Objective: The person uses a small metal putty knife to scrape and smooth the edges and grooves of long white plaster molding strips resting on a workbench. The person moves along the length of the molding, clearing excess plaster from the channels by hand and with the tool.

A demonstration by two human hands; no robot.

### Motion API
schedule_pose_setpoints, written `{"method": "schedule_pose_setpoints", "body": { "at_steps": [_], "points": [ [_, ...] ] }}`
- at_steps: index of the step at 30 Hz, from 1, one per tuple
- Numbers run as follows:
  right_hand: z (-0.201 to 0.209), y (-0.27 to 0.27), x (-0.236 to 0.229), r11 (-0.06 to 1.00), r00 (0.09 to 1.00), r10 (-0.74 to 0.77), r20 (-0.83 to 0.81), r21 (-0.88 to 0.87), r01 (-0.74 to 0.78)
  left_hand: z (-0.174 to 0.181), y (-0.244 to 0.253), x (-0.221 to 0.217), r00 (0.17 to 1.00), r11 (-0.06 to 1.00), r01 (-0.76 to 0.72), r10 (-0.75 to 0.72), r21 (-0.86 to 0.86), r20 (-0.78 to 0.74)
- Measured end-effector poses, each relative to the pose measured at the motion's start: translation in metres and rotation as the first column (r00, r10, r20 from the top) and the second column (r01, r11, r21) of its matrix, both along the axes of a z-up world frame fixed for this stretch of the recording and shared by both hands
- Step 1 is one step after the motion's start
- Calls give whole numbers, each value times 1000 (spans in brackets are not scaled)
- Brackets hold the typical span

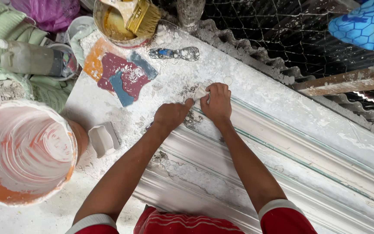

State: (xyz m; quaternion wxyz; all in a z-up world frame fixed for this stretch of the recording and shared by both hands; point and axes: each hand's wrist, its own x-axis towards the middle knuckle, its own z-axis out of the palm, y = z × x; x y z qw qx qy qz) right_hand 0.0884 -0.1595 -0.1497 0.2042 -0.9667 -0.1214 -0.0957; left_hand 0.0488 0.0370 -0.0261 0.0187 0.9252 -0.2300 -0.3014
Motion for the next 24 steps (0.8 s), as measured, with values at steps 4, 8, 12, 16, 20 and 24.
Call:
{"method": "schedule_pose_setpoints", "body": {
  "at_steps": [4,8,12,16,20,24],
  "points": [
    [-4,1,1,1000,1000,0,13,5,0,-20,-12,0,998,998,-67,67,0,1],
    [-11,2,0,1000,1000,-9,26,-11,10,-7,-18,-2,983,983,-176,173,-48,-68],
    [-14,3,1,999,1000,-26,13,-21,26,-26,-26,2,965,964,-253,246,-84,-86],
    [-15,-2,0,998,999,-52,2,-28,52,-4,-37,8,951,948,-292,274,-125,-143],
    [-15,11,4,999,998,2,61,34,-4,-41,-27,37,927,927,-352,326,-130,-186],
    [-6,-7,4,994,999,36,11,101,-37,-23,-5,25,969,960,-224,201,-171,-144]
  ]
}}
